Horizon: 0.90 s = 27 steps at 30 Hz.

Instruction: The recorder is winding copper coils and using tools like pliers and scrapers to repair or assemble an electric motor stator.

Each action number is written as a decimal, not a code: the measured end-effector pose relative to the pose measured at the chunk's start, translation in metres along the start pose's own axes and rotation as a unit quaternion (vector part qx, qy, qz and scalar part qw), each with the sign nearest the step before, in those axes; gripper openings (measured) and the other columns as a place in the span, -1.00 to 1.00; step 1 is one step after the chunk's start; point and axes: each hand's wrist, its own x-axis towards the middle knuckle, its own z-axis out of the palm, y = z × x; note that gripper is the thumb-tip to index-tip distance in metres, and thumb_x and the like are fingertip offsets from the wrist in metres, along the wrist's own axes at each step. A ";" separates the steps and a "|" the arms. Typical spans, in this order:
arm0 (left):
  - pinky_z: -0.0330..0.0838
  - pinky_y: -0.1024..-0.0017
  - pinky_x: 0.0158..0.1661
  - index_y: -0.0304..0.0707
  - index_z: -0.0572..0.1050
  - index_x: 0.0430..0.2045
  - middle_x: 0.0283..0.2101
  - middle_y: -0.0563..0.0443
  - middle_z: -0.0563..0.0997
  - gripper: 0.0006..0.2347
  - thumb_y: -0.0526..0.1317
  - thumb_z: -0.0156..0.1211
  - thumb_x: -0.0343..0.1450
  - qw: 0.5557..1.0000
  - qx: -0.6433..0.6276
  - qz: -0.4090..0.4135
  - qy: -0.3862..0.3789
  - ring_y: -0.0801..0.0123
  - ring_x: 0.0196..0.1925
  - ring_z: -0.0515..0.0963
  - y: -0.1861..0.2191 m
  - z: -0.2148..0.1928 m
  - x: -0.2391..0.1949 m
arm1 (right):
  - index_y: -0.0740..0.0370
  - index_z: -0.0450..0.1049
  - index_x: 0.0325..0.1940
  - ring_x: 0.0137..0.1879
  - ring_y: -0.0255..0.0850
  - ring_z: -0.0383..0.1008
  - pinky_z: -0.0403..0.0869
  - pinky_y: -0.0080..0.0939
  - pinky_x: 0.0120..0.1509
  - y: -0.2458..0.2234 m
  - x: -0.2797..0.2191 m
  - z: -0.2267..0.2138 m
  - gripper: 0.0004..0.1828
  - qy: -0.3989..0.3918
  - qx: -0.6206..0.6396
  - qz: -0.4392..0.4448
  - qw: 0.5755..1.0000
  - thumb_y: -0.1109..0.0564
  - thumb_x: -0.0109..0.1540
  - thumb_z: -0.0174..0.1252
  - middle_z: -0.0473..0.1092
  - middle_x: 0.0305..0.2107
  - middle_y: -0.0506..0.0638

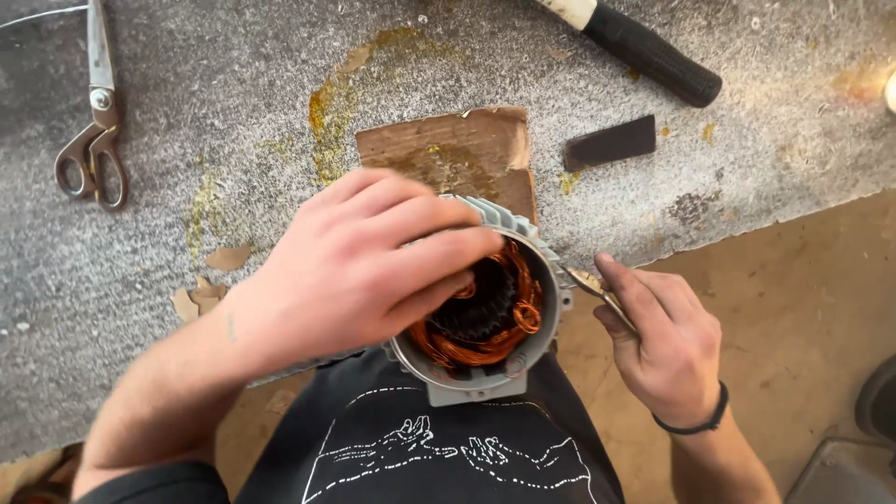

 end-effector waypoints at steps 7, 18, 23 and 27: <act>0.48 0.26 0.02 -0.08 0.61 -0.16 -0.15 0.13 0.61 -0.78 -0.24 0.25 0.33 0.972 0.171 0.149 -0.060 0.34 -0.12 0.61 -0.001 0.018 0.036 | 0.28 0.50 0.20 -0.11 -0.11 0.58 0.52 -0.20 0.04 0.041 -0.011 0.049 -0.69 0.063 0.174 0.076 0.980 0.24 0.35 0.21 0.52 -0.18 0.11; 0.51 0.35 -0.32 -0.17 0.55 -0.25 -0.12 0.12 0.62 -0.87 -0.23 0.28 0.38 0.988 0.140 0.045 -0.048 0.35 -0.21 0.64 0.005 0.023 0.018 | 0.27 0.56 0.11 -0.16 0.00 0.55 0.49 -0.12 -0.08 0.063 0.036 0.104 -0.72 0.058 0.171 -0.038 0.983 0.18 0.32 0.26 0.52 -0.25 0.14; 0.50 0.36 -0.31 -0.19 0.52 -0.21 -0.06 0.12 0.61 -0.88 -0.24 0.29 0.46 0.998 0.044 -0.040 0.023 0.29 -0.11 0.67 0.010 0.036 0.010 | 0.28 0.54 0.16 -0.22 -0.17 0.54 0.49 -0.24 -0.10 0.077 0.029 0.084 -0.69 0.034 0.305 -0.042 0.951 0.15 0.35 0.15 0.54 -0.24 0.04; 0.51 0.32 -0.26 -0.20 0.52 -0.22 -0.09 0.10 0.61 -0.87 -0.25 0.30 0.43 0.997 0.003 -0.067 0.033 0.24 -0.11 0.66 0.013 0.039 0.016 | 0.25 0.59 0.09 -0.24 -0.17 0.52 0.46 -0.24 -0.13 0.052 0.039 0.022 -0.69 0.049 0.212 -0.095 0.971 0.14 0.28 0.28 0.51 -0.27 0.06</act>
